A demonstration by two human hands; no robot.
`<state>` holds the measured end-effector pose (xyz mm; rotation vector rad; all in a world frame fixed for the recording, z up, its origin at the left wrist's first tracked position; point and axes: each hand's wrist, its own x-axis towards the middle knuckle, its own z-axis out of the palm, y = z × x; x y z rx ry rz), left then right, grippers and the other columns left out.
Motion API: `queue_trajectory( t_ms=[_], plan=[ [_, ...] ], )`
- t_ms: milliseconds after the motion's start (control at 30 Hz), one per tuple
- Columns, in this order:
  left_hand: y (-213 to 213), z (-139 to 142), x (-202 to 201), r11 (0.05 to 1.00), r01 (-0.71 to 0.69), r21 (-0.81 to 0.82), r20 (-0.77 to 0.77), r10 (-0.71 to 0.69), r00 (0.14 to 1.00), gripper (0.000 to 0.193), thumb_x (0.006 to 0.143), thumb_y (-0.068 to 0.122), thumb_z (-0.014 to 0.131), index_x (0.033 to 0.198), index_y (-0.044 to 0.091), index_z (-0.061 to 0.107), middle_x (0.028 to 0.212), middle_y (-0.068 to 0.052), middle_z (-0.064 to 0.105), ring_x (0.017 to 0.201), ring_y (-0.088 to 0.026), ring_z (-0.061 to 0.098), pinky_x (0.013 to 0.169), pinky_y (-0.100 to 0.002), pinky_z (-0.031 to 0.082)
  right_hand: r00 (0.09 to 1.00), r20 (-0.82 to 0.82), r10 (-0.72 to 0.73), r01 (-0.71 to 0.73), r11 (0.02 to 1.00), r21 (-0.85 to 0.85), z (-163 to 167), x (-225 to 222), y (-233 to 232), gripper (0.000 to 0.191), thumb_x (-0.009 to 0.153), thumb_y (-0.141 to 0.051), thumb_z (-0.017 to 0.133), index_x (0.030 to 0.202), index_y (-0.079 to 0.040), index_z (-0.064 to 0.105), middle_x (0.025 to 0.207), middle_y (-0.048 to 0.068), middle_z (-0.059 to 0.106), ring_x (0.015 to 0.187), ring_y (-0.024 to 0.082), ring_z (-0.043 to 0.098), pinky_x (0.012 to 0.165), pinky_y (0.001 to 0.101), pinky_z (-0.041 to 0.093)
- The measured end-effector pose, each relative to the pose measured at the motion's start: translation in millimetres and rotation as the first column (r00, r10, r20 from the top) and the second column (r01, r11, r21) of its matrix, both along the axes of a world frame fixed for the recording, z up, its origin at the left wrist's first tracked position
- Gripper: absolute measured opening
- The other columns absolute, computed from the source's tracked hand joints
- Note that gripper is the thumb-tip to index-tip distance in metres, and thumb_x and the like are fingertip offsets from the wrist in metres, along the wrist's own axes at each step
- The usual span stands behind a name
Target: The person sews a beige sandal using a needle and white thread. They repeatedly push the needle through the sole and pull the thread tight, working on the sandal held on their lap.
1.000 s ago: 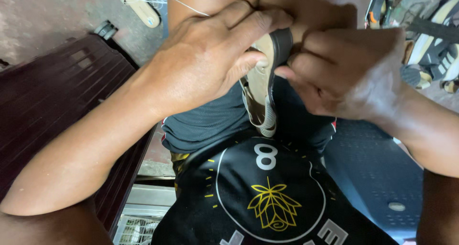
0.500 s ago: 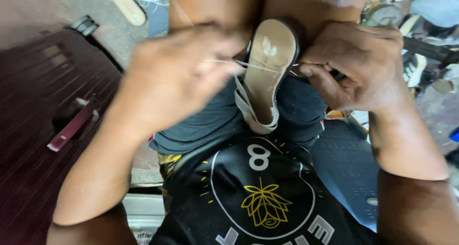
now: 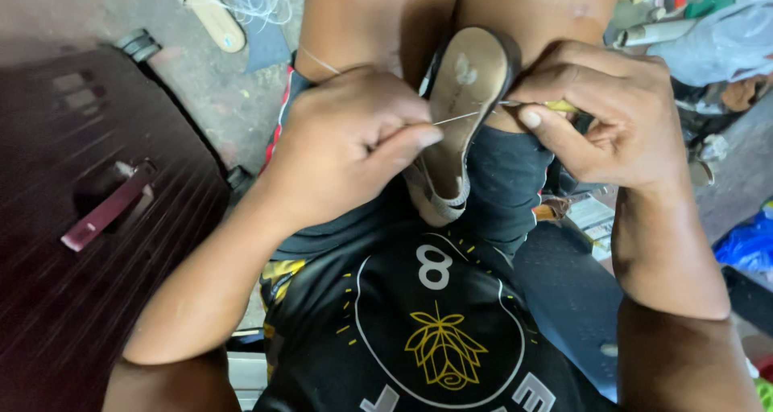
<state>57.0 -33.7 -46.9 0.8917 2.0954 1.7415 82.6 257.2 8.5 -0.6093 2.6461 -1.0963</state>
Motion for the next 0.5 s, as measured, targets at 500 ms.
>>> queue_trajectory(
  t_ms=[500],
  plan=[
    [20,17,-3,0.989,-0.121,-0.083,0.03,0.124,0.992,0.01,0.108,0.002,0.054,0.118,0.004,0.055,0.1,-0.013,0.07,0.095,-0.029,0.074,0.081,-0.038,0.057,0.974,-0.213,0.077,-0.023,0.97,0.243,16,-9,-21,0.003,0.099,-0.005,0.075,0.102,-0.006,0.073,0.103,0.006,0.071,0.088,0.023,0.071,0.078,0.0321,0.057]
  ],
)
